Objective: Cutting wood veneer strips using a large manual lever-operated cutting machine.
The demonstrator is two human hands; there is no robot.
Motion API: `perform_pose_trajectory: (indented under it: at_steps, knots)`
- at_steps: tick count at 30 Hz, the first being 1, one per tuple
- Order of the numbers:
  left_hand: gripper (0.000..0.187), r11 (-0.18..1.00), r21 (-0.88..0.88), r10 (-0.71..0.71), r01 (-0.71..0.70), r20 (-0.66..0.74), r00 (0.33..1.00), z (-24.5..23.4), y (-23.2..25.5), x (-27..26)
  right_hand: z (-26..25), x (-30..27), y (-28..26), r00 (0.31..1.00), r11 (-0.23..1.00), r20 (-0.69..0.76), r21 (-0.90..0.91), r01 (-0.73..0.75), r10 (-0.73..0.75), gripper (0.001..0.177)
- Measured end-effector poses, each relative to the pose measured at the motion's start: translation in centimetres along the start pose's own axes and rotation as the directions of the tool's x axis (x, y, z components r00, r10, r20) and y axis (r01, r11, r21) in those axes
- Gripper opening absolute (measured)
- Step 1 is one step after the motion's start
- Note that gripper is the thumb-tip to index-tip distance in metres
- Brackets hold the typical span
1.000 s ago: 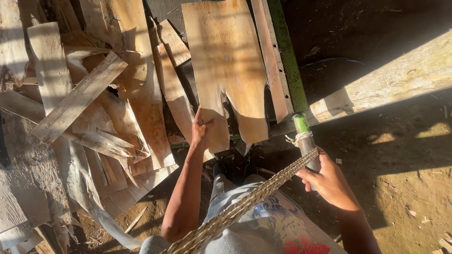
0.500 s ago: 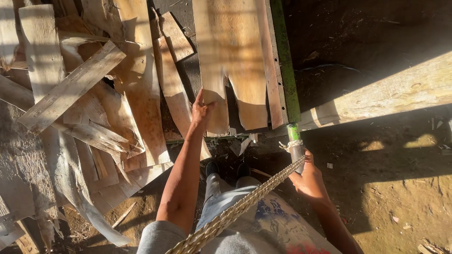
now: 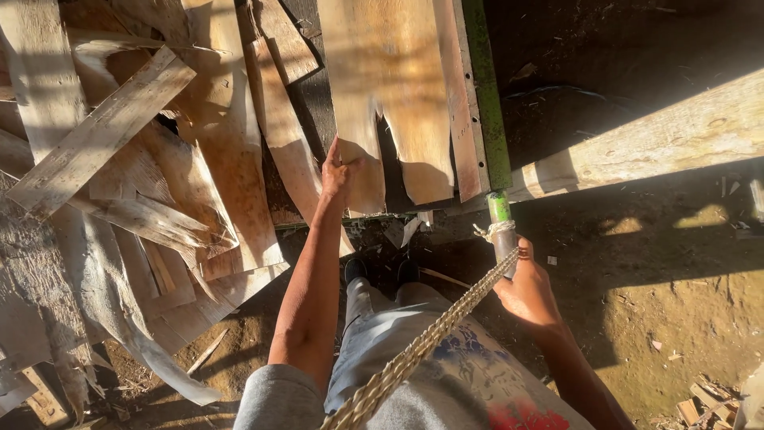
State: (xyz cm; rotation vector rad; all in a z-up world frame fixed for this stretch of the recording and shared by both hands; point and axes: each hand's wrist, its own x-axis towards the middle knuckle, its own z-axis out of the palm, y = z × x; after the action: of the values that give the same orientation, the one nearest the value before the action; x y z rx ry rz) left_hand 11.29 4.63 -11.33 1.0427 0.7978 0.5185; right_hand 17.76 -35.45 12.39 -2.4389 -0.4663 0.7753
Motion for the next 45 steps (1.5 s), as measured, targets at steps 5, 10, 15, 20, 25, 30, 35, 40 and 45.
perform_pose_trajectory:
  at_steps: [5,10,15,20,25,30,35,40,45]
  knots:
    - [0.097,1.000,0.008,-0.030,0.030,-0.014,0.999,0.6,2.0,-1.1,1.1,1.2,0.8,0.982,0.986,0.106,0.034,-0.162,0.158,0.063]
    - [0.098,0.999,0.051,-0.013,0.014,-0.019,1.000,-0.1,0.6,-0.1,-4.6,-1.7,-4.5,0.975,0.982,0.124,0.010,-0.189,0.186,0.063]
    - [0.098,0.989,0.143,-0.023,0.029,-0.048,0.999,0.5,2.0,-0.8,-7.9,-3.8,-8.1,0.973,0.972,0.067,0.074,-0.224,0.219,0.057]
    - [0.100,0.996,0.080,-0.042,0.046,-0.061,0.997,0.1,1.1,0.2,4.2,3.9,4.3,0.961,0.901,0.158,0.341,-0.269,0.227,0.065]
    - [0.099,0.999,0.030,-0.015,0.016,-0.021,1.000,-0.5,0.6,-0.2,9.7,7.2,8.9,0.995,0.974,0.087,0.215,-0.065,0.048,0.059]
    - [0.094,0.986,0.079,-0.145,0.148,-0.047,0.988,-0.7,3.0,-1.5,6.3,4.9,7.4,0.986,0.954,-0.049,0.248,0.168,-0.161,0.052]
    - [0.069,0.974,-0.064,-0.214,0.217,0.045,0.976,-4.8,-0.8,-0.1,0.3,1.2,-0.4,0.976,0.941,0.142,0.274,-0.198,0.164,0.053]
    - [0.045,0.993,-0.072,-0.087,0.094,0.095,0.992,-3.5,6.8,-5.3,-1.3,-0.3,-2.2,0.980,0.947,0.139,0.267,-0.176,0.143,0.053]
    - [0.052,0.996,0.009,0.090,-0.091,0.064,0.994,-2.9,12.1,-9.3,-2.4,-1.1,-2.9,0.985,0.931,0.132,0.333,-0.149,0.110,0.056]
